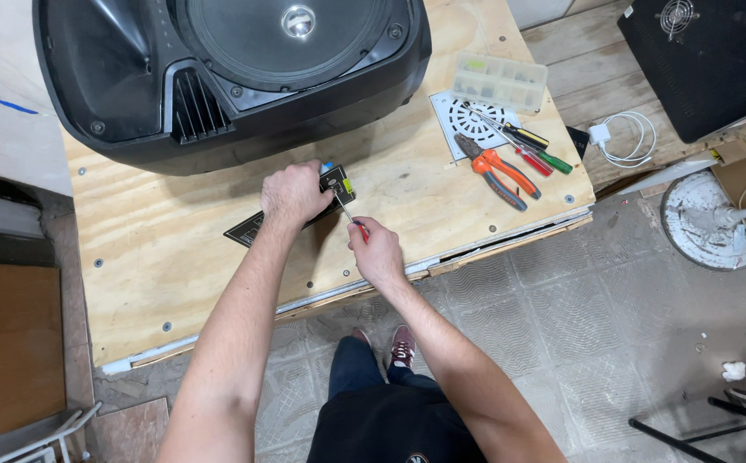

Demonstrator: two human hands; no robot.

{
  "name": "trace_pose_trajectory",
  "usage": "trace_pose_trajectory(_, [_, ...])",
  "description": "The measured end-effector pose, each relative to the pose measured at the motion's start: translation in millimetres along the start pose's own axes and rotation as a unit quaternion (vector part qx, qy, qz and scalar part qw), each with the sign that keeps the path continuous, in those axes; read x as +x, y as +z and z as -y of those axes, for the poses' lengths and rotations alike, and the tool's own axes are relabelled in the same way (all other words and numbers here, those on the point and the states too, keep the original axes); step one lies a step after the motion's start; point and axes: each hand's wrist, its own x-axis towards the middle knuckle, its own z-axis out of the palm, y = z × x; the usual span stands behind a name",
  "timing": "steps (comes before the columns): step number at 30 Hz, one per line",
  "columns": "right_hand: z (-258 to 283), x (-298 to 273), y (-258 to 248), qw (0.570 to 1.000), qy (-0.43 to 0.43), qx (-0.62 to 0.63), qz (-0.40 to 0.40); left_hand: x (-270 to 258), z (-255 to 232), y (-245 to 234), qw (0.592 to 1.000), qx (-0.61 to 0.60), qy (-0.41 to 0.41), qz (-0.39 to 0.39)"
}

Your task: The person uses a screwdriver to remove screws from a small electronic device on a wooden workbench. They then flip the device over to reveal a circuit board and continue manipulating it with their hands.

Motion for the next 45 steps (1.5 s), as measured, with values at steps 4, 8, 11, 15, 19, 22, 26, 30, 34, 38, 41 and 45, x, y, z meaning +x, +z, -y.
trace_pose_trajectory(4, [13.4,-11.5,0.3,0.995,0.042,0.094,0.003,-2.1,-1.8,-5.9,1.0,0.003,0.001,0.01])
trace_pose_trajectory(8, [3.1,-5.9,8.5,0.997,0.023,0.076,-0.024,1.5,-1.5,-5.9,1.0,0.002,0.006,0.004])
trace_pose_trajectory(11, [-4.0,-6.3,9.9,0.999,-0.014,0.017,-0.045,-0.8,-2.5,-7.3,1.0,0.0,0.009,0.006])
trace_pose_trajectory(15, [-11.6,-4.3,14.6,0.973,-0.162,-0.125,-0.11,-2.3,-1.6,-8.4,1.0,0.001,0.014,0.007])
trace_pose_trajectory(19, [11.9,-23.2,-4.1,0.914,-0.251,-0.276,-0.159,-4.3,-2.6,-7.5,1.0,0.007,0.026,0.007])
trace_pose_trajectory(22, [10.0,-16.3,-5.2,0.86,-0.293,-0.366,-0.199,-6.1,-6.0,-13.1,0.999,0.004,0.031,0.013])
trace_pose_trajectory(26, [-16.3,-0.4,4.8,0.934,-0.207,-0.262,-0.128,-10.1,-4.2,-6.5,0.999,0.012,0.045,0.004])
trace_pose_trajectory(30, [4.7,-3.4,3.3,0.96,0.053,0.274,0.002,-6.3,-3.0,-0.4,0.998,0.014,0.053,-0.009])
trace_pose_trajectory(34, [28.6,-15.8,-14.9,0.872,0.184,0.447,0.079,-15.2,-1.8,-6.2,0.998,0.015,0.059,-0.005])
trace_pose_trajectory(38, [20.3,-13.0,-9.7,0.909,0.152,0.382,0.064,-21.0,-4.2,-15.1,0.998,0.013,0.055,0.014])
trace_pose_trajectory(41, [-14.2,7.2,6.6,0.991,0.035,0.124,-0.02,-17.0,-3.3,-11.3,0.999,0.015,0.048,0.017])
trace_pose_trajectory(45, [13.0,-25.3,1.6,0.91,-0.176,-0.342,-0.152,-19.2,-5.4,-17.8,0.999,0.007,0.041,0.023])
